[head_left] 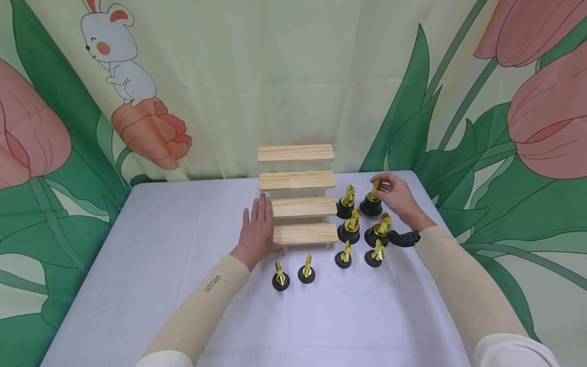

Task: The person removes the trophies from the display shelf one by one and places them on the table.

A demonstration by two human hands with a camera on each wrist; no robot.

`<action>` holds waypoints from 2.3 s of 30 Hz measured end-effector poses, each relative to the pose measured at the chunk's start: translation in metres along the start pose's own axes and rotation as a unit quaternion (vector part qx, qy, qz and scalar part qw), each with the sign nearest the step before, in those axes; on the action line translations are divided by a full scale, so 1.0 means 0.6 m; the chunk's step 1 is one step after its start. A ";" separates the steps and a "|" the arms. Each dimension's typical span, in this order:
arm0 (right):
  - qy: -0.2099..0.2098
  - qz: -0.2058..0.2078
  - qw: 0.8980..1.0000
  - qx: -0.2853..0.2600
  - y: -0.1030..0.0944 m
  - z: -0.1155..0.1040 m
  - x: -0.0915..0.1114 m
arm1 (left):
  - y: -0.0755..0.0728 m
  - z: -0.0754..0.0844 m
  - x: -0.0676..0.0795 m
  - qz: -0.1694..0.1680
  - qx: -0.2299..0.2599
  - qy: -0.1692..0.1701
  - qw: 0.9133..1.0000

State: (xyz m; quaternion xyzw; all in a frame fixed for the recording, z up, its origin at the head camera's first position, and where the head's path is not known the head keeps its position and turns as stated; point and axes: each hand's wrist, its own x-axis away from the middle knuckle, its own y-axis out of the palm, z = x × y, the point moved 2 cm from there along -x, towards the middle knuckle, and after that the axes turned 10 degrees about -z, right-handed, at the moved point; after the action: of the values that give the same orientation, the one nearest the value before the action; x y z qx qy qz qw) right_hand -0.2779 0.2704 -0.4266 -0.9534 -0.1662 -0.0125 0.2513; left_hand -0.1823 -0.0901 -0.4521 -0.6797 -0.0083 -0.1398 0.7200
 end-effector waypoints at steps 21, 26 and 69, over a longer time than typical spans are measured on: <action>0.026 -0.028 0.999 0.018 0.010 0.023 -0.012 | 0.006 -0.002 -0.007 -0.007 -0.004 -0.004 1.000; 0.028 -0.030 0.999 0.022 0.013 0.025 -0.014 | 0.006 -0.003 -0.007 -0.011 -0.005 -0.002 1.000; 0.028 0.022 0.998 0.060 0.009 -0.026 0.022 | -0.001 -0.013 -0.003 -0.005 0.015 0.018 1.000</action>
State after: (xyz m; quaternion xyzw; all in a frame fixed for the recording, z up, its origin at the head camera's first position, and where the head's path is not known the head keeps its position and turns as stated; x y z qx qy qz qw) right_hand -0.2624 0.2624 -0.4142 -0.9394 -0.1386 -0.0240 0.3127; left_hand -0.1852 -0.0973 -0.4524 -0.6666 -0.0008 -0.1552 0.7291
